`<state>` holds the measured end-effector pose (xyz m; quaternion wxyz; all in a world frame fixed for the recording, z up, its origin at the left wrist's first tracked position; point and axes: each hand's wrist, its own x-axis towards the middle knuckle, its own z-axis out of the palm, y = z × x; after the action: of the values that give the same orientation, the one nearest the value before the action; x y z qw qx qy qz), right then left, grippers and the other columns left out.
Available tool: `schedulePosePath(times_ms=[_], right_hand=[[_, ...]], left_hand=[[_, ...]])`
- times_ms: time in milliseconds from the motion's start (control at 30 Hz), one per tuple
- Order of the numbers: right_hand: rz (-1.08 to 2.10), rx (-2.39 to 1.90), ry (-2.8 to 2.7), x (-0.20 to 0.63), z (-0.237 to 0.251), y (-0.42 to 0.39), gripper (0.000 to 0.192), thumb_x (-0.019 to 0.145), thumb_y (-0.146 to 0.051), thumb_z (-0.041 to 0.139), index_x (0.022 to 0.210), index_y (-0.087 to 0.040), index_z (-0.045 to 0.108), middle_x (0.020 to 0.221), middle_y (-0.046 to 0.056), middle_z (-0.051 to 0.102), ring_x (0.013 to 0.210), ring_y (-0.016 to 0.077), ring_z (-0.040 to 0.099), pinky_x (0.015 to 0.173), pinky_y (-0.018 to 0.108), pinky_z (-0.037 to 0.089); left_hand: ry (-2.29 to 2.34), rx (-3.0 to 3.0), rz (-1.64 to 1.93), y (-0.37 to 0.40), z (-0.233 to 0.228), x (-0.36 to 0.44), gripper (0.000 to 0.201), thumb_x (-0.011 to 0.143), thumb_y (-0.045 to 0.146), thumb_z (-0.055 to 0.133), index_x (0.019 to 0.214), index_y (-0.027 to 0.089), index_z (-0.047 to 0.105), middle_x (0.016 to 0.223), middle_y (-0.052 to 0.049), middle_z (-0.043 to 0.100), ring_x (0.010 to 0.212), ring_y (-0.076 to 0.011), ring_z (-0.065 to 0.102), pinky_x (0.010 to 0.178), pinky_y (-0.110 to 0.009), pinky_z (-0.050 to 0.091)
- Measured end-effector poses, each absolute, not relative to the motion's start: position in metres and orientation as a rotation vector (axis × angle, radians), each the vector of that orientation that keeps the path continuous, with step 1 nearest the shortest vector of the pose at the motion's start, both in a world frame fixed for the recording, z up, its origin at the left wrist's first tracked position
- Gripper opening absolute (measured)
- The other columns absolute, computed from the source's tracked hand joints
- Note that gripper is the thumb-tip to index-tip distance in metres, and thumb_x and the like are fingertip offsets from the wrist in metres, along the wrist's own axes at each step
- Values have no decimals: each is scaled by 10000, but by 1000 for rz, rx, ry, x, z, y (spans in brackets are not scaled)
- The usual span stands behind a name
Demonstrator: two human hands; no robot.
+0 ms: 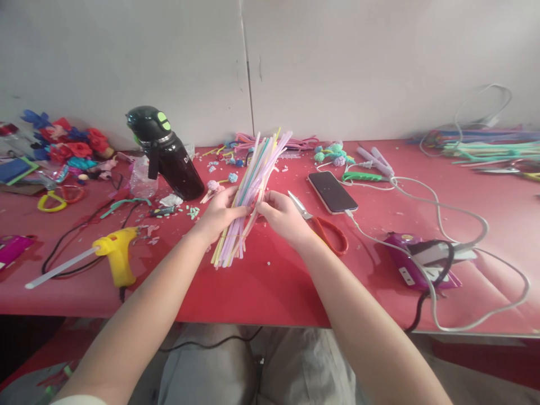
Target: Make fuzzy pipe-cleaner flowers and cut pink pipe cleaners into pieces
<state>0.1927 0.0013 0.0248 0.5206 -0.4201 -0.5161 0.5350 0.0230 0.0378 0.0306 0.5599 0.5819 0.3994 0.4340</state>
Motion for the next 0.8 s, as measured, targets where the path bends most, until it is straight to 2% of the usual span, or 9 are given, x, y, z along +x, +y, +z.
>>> schedulePosePath(times_ms=[67, 200, 267, 433, 533, 667, 733, 800], right_hand=[[1316, -971, -1160, 193, 26, 1, 178, 738, -315, 762, 783, -191, 642, 824, 33, 708, 762, 174, 675, 803, 366, 569], [1419, -880, -1010, 196, 30, 1, 205, 679, -285, 824, 727, -190, 650, 743, 6, 644, 704, 138, 610, 718, 306, 533], [1474, -804, -970, 198, 33, 1, 219, 695, -305, 849, 746, -180, 677, 717, -5, 596, 677, 118, 568, 664, 269, 494], [1385, -659, -831, 206, 43, -1, 281, 791, -394, 865, 819, -169, 699, 633, -66, 396, 552, 70, 379, 524, 218, 355], [1305, -612, -736, 214, 52, -2, 215, 874, -312, 791, 787, -178, 647, 608, -83, 323, 505, 67, 280, 492, 221, 303], [1176, -522, -582, 229, 61, 0, 239, 1019, -175, 532, 788, -172, 592, 587, -87, 290, 473, 73, 207, 473, 228, 257], [1017, -617, -527, 233, 60, 3, 269, 1031, -148, 471, 786, -174, 582, 575, -81, 331, 463, 70, 244, 475, 235, 248], [785, -823, -569, 233, 55, 6, 241, 1010, -168, 510, 785, -173, 596, 565, -66, 411, 464, 71, 331, 480, 245, 259]], left_hand=[[1007, 1416, 1067, 38, 30, 25, 494, 642, 157, 810, 1114, 167, 662, 1087, -86, 751, 984, -238, 709, 831, -329, 557], [1116, 1460, 1157, 40, 29, 26, 190, 786, 173, 690, 973, 168, 655, 872, -40, 706, 714, -162, 681, 661, -285, 550], [1162, 1443, 1209, 43, 28, 23, 101, 821, 179, 648, 921, 169, 646, 788, -24, 676, 639, -145, 654, 608, -270, 534], [1264, 1331, 1296, 53, 23, 13, 89, 827, 199, 623, 904, 172, 659, 771, -31, 686, 593, -125, 606, 544, -245, 490], [1240, 1252, 1341, 58, 21, 9, 121, 812, 174, 612, 931, 176, 637, 844, -35, 717, 561, -100, 571, 508, -230, 448], [1255, 1156, 1350, 61, 21, 8, 134, 797, 144, 598, 927, 164, 618, 851, -28, 719, 528, -82, 546, 481, -220, 425], [1234, 1135, 1347, 61, 23, 8, 129, 808, 154, 604, 936, 157, 623, 879, -38, 736, 548, -84, 569, 505, -221, 461], [1176, 1127, 1355, 60, 25, 9, 120, 825, 184, 619, 937, 150, 641, 933, -56, 760, 576, -88, 598, 528, -222, 490]])
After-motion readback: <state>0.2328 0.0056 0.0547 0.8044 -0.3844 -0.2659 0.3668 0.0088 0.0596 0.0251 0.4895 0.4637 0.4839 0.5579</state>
